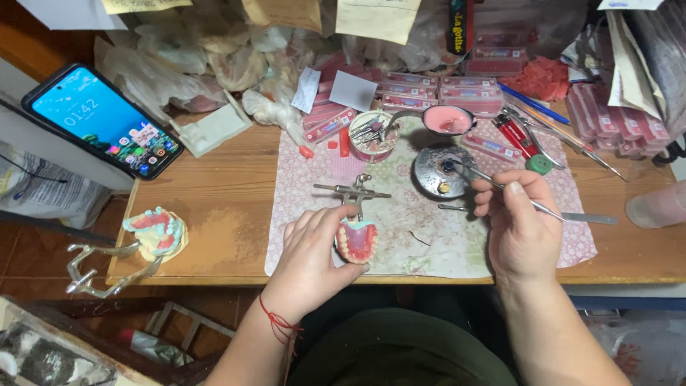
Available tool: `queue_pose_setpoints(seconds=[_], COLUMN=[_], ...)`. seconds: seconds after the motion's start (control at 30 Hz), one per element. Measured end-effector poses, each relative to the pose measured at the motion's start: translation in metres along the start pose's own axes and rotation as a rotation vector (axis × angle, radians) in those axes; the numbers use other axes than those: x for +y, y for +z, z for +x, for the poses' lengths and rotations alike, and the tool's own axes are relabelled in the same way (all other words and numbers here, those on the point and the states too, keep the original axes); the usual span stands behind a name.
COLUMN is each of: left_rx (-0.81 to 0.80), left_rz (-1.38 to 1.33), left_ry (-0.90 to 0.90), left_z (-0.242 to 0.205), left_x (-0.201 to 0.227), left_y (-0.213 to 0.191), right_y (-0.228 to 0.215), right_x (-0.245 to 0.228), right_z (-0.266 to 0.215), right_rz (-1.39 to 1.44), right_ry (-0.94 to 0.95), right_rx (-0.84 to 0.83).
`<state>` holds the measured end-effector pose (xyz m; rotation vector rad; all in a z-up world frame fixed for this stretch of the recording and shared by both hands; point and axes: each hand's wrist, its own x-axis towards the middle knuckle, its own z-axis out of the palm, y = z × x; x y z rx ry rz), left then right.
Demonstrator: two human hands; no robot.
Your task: The person uses a heated metal tool to apply and shape pink wax onto a dental mold held in a clamp. They repeatedly heat the tool over a small flame and smooth the wax on the mold's surface.
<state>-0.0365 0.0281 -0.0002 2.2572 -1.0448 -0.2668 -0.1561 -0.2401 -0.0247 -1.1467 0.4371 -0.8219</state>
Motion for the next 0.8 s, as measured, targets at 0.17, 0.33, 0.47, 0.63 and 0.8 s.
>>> queue_pose_setpoints(seconds=[0.17,0.33,0.47,0.63,0.8], left_rx=[0.008,0.056,0.114,0.086,0.1], left_rz=[-0.017,0.03,0.033,0.014,-0.009], left_ry=[-0.021,-0.091,-0.103,-0.104,-0.1], left_z=[0.0,0.0,-0.002,-0.004,-0.004], left_x=[-0.003,0.002,0.001,0.001,0.001], left_y=[0.004,0.014,0.019,0.017,0.016], right_y=[0.004,0.009,0.01,0.008,0.01], right_x=[-0.002,-0.006,-0.007,-0.006,-0.007], right_z=[-0.002,-0.006,-0.006,-0.006,-0.008], right_rz=[-0.01,-0.024,-0.034,-0.038,-0.082], right_ry=[0.004,0.003,0.004,0.004,-0.017], right_rx=[-0.009,-0.015,-0.019,-0.022,-0.002])
